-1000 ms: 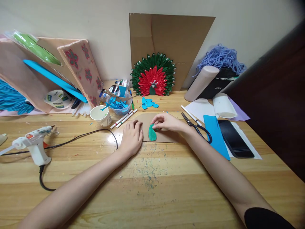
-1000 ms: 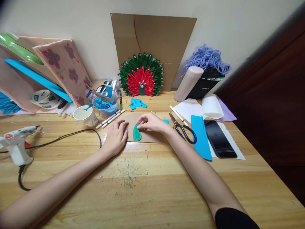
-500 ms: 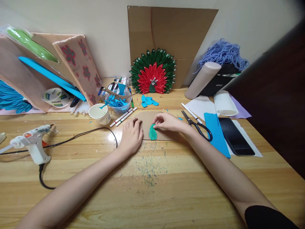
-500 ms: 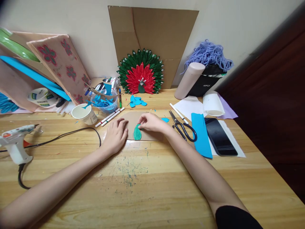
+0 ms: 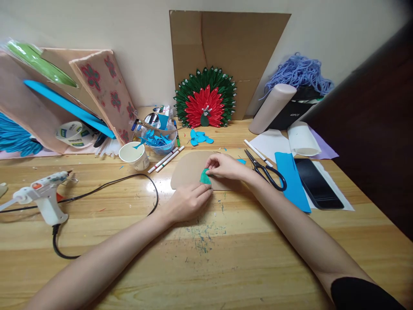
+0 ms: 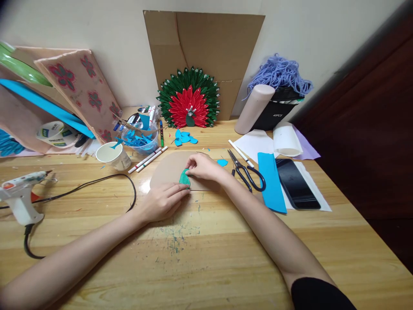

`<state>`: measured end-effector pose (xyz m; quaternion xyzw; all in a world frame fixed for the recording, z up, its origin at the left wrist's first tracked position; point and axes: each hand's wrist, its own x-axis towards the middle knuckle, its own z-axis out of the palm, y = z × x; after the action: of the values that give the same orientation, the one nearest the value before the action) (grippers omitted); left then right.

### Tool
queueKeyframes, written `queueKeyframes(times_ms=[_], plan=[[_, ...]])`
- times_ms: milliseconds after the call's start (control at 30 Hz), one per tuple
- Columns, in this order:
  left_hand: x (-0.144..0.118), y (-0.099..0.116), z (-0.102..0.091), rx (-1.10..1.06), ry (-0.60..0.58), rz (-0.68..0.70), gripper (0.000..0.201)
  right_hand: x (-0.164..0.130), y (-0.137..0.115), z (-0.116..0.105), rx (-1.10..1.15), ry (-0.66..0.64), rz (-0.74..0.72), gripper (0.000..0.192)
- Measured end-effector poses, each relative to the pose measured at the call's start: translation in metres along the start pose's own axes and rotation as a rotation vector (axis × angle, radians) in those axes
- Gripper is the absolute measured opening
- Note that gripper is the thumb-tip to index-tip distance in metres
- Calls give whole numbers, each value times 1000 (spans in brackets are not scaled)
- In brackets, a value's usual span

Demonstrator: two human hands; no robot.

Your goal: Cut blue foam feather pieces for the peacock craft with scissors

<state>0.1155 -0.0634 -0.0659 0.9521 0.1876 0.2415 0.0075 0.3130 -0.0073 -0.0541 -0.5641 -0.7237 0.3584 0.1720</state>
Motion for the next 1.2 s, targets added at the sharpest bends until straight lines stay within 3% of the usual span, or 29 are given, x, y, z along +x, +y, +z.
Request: queueKeyframes(times_ms=[367, 533, 600, 667, 733, 800, 867, 967, 1067, 1133, 1200], plan=[[-1, -5, 8, -2, -79, -29, 22, -3, -5, -1, -52, 22, 35, 11], [2, -3, 0, -42, -20, -52, 23, 2, -2, -6, 185, 16, 75, 11], [4, -2, -4, -55, -16, -66, 24, 7, 3, -12, 347, 120, 120, 10], [6, -2, -7, -73, -54, -68, 24, 11, 11, -21, 380, 310, 157, 13], [8, -3, -9, -93, -96, -60, 25, 10, 21, -34, 261, 500, 171, 16], [9, -3, -9, -108, -102, -50, 27, 1, 33, -49, 113, 600, 175, 15], [9, -4, -7, -119, -95, -49, 27, -13, 45, -61, -98, 540, 176, 9], [7, -5, -5, -132, -97, -57, 26, -37, 57, -63, -156, 441, 175, 8], [7, -4, -6, -150, -97, -76, 25, -51, 65, -54, -176, 440, 166, 11], [10, -1, -7, -185, -94, -143, 25, -53, 68, -47, -172, 453, 162, 10], [18, 5, -6, -242, -73, -297, 23, -53, 69, -42, -161, 469, 160, 9]])
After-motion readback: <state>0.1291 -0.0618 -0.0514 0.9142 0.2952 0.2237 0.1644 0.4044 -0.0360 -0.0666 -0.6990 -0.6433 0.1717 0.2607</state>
